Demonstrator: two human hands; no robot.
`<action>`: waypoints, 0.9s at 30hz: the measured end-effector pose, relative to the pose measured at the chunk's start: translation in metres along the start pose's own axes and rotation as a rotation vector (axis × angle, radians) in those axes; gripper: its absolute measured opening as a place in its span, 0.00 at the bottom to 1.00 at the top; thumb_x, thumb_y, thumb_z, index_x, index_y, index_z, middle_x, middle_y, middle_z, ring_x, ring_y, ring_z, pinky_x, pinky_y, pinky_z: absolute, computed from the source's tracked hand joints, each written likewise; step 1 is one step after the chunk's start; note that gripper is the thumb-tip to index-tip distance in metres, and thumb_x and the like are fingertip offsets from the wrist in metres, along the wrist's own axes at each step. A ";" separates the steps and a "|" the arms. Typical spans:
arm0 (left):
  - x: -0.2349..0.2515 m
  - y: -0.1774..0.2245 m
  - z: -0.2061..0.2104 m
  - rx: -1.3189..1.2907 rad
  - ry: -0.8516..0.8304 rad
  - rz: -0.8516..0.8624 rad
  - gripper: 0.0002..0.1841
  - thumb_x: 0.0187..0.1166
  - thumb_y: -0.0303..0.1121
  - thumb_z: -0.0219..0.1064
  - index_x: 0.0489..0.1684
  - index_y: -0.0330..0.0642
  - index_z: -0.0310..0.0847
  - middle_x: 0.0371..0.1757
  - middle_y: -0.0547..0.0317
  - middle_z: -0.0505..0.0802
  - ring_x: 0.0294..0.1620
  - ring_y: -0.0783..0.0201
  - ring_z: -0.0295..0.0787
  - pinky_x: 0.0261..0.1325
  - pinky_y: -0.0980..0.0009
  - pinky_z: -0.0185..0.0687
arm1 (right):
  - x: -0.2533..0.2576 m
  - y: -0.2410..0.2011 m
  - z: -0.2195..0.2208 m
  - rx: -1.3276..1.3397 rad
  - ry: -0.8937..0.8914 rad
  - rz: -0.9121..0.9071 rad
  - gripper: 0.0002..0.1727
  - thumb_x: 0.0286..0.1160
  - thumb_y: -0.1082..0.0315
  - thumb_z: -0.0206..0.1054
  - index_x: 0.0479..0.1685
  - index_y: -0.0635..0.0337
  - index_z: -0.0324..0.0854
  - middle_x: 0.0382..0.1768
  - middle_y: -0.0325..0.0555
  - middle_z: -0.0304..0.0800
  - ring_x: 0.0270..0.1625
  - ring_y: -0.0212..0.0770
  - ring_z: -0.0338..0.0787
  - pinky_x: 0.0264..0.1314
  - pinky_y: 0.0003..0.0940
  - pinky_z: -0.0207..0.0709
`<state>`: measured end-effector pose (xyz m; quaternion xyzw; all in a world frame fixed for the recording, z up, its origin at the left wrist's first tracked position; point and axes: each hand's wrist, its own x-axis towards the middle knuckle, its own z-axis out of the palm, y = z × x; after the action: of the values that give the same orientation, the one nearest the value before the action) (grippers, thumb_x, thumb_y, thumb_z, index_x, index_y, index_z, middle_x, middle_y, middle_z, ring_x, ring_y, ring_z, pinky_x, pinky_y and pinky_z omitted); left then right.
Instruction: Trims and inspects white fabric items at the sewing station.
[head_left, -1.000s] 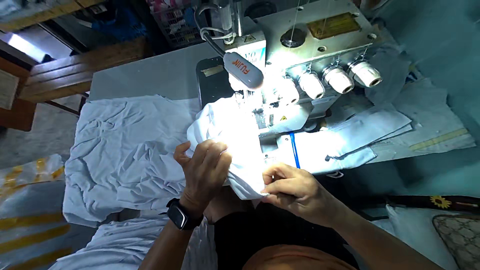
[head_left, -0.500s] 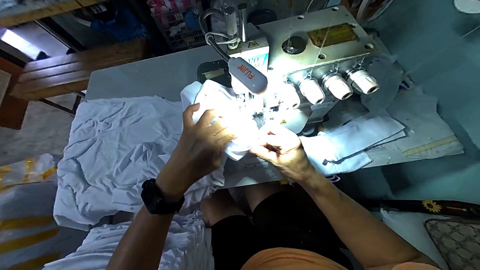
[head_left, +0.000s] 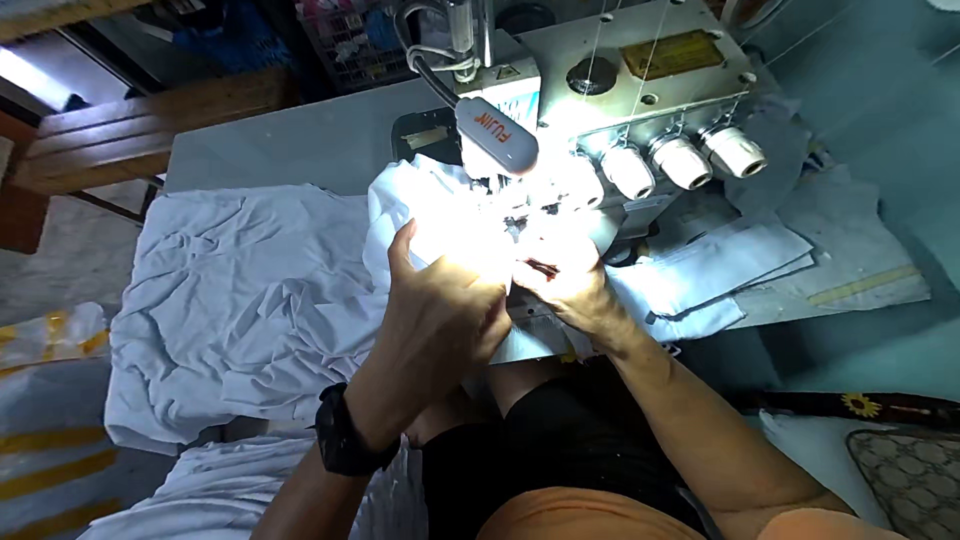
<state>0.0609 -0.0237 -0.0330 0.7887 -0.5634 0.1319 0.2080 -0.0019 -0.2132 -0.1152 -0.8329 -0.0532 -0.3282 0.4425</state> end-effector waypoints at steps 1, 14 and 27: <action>0.000 -0.002 0.001 -0.008 -0.001 0.001 0.10 0.71 0.37 0.67 0.22 0.47 0.90 0.18 0.64 0.84 0.28 0.60 0.83 0.74 0.29 0.52 | 0.001 -0.001 0.000 -0.015 -0.006 0.005 0.05 0.67 0.69 0.74 0.30 0.62 0.91 0.36 0.46 0.87 0.44 0.30 0.85 0.50 0.19 0.76; -0.011 0.007 0.013 -0.019 -0.064 0.112 0.12 0.78 0.32 0.64 0.22 0.46 0.87 0.20 0.62 0.84 0.28 0.61 0.83 0.71 0.39 0.61 | -0.015 -0.020 -0.020 -0.154 -0.050 -0.165 0.10 0.75 0.65 0.71 0.46 0.57 0.94 0.44 0.51 0.86 0.39 0.33 0.85 0.37 0.21 0.78; -0.019 -0.036 0.024 -0.031 0.039 0.018 0.08 0.67 0.29 0.69 0.35 0.35 0.92 0.50 0.47 0.96 0.59 0.50 0.93 0.82 0.39 0.61 | -0.009 -0.030 -0.008 -0.402 -0.068 -0.227 0.10 0.74 0.72 0.66 0.35 0.57 0.95 0.45 0.49 0.97 0.36 0.45 0.93 0.29 0.36 0.81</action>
<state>0.0879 -0.0088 -0.0690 0.7774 -0.5684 0.1404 0.2299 -0.0243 -0.1996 -0.0969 -0.9034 -0.0949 -0.3518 0.2258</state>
